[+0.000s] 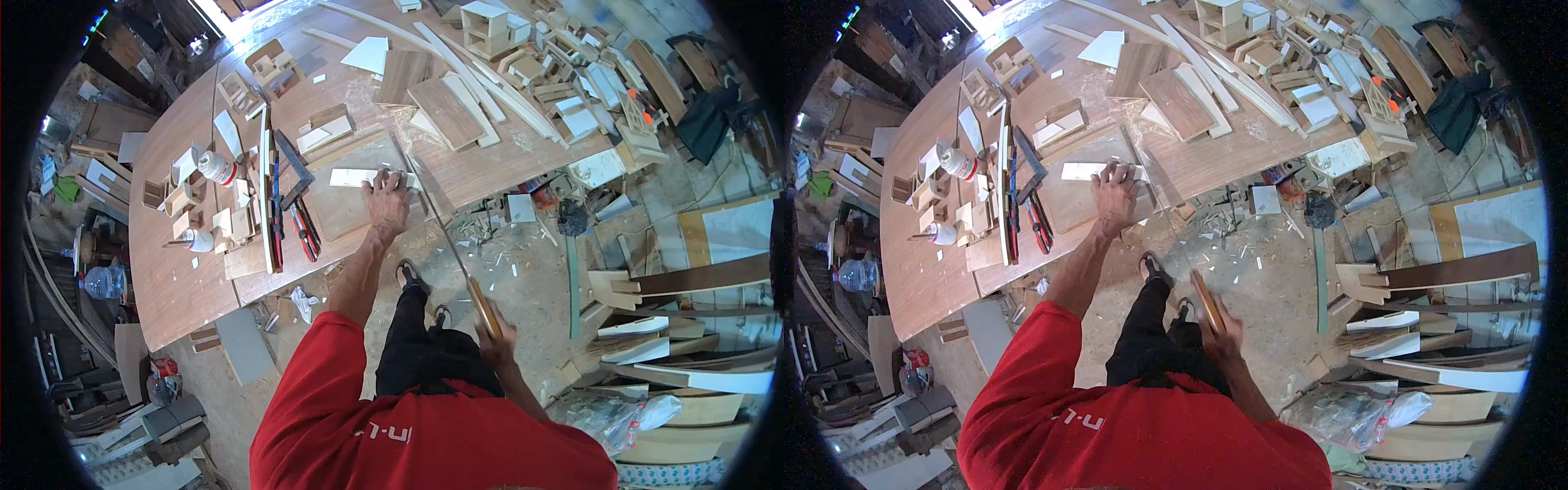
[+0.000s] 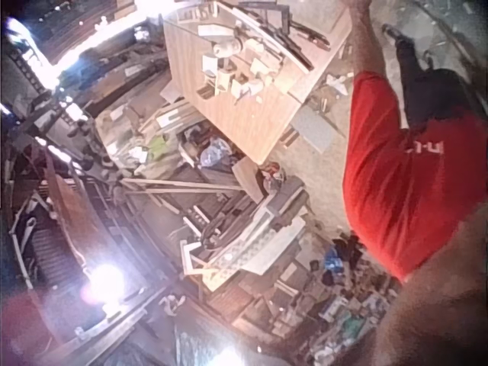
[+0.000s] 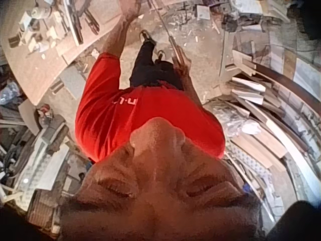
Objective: The person cuts a wooden piece using a hand saw, aligns and fits the piece with another wooden piece by hand, marks the piece with a pencil, and cuts it again with the hand saw.
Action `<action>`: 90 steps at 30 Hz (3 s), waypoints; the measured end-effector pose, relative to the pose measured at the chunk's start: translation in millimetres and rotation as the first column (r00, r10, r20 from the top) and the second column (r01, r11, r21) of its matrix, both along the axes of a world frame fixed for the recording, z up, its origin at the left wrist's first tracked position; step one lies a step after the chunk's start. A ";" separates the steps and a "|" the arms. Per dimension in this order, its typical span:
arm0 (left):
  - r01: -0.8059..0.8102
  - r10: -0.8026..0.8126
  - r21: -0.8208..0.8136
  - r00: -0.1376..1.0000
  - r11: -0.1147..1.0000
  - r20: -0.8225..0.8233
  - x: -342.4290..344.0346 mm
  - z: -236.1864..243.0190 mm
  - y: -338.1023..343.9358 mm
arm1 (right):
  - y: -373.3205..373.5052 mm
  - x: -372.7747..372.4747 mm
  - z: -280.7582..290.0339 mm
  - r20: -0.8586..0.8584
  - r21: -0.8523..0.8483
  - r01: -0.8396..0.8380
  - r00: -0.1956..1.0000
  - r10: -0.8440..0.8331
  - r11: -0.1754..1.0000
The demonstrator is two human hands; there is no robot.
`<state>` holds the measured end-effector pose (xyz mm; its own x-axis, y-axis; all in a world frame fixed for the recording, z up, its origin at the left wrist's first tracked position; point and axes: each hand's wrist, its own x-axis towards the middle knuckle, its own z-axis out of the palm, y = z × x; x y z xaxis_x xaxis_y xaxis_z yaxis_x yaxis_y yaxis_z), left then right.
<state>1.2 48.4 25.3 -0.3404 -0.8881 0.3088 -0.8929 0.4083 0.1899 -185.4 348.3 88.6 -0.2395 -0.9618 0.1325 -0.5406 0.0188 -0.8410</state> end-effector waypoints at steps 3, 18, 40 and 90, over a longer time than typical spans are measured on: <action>-0.015 0.017 -0.035 0.999 0.999 0.044 -0.5 3.1 -1.3 | -60.7 6.7 -5.7 0.097 0.109 -0.022 0.995 0.011 0.994; 0.024 -0.027 -0.066 0.999 0.998 -0.035 -0.7 -1.9 -6.3 | -79.5 15.6 -13.1 0.098 -0.066 0.023 0.995 -0.017 0.998; 0.018 -0.016 -0.044 0.999 0.999 0.045 -2.3 6.8 -1.1 | 0.1 5.2 12.7 0.002 -0.067 0.009 1.000 -0.009 0.998; 0.003 -0.004 0.019 0.999 1.000 0.032 6.4 4.6 -0.1 | 11.7 10.5 7.7 0.089 0.095 0.008 0.996 -0.016 0.995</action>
